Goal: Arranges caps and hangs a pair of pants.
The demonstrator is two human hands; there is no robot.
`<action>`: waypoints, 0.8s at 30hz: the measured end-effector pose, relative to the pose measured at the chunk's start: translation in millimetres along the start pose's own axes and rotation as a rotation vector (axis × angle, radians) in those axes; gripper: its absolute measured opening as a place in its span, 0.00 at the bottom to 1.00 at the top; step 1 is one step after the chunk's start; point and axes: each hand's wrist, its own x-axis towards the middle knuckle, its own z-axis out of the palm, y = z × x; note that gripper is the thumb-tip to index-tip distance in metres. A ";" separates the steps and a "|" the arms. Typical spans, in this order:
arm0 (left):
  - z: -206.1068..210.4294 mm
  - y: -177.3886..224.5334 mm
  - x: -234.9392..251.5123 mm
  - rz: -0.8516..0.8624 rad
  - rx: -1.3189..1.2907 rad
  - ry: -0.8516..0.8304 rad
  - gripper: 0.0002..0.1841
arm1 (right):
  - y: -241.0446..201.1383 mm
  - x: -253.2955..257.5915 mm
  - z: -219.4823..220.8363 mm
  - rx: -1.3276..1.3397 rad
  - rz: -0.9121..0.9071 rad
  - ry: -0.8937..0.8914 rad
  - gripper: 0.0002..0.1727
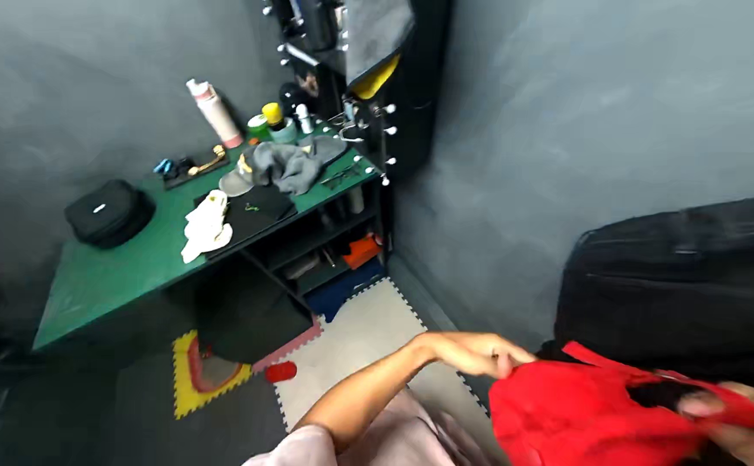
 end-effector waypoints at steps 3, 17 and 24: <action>9.5 -14.2 -56.5 0.029 -0.180 0.125 0.19 | 53.0 18.2 45.8 0.028 0.069 -0.024 0.09; -28.1 -13.3 -198.2 -0.133 -0.199 1.039 0.22 | 35.6 137.0 192.8 0.218 0.237 -0.004 0.19; -57.3 -9.9 -260.3 0.090 -0.118 0.893 0.32 | 61.0 221.6 328.8 0.224 0.545 0.189 0.18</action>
